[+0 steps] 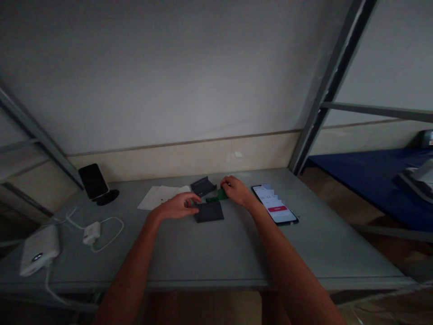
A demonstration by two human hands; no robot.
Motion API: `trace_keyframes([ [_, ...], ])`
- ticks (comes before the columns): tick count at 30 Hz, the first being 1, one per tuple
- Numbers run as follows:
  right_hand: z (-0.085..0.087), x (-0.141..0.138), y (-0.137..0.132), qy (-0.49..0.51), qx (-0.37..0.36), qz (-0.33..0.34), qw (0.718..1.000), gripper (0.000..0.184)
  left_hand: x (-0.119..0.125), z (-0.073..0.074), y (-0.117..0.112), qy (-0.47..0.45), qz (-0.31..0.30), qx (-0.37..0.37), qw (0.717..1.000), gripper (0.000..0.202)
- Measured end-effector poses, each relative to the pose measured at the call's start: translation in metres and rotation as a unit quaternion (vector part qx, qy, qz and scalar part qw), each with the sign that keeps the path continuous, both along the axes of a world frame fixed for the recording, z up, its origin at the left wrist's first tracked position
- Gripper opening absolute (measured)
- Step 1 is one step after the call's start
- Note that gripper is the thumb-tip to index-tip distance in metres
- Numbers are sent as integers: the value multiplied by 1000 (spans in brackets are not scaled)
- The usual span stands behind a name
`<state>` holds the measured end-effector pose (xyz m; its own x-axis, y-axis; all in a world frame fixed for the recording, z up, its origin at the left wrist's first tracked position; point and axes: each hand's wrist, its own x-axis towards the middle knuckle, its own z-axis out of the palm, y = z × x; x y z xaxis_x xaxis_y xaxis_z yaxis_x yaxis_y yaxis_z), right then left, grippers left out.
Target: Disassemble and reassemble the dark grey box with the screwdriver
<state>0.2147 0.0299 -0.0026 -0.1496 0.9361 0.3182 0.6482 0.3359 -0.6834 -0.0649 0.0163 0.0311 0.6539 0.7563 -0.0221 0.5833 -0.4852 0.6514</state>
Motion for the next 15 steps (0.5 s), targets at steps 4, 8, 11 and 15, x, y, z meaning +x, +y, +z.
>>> trace_keyframes([
  [4, 6, 9, -5, -6, -32, 42, 999, 23, -2, -1, 0, 22, -19, -56, 998, 56],
  [8, 7, 24, -11, -12, -78, 102, 992, 29, -5, 0, -1, 15, -31, -63, 997, 73],
  [11, 1, 28, -14, -23, -83, 141, 986, 45, -6, -1, -1, 26, -33, -65, 997, 72],
  [15, -8, 23, -11, -48, -51, 163, 984, 49, -8, -3, 0, 39, -45, -64, 996, 62],
])
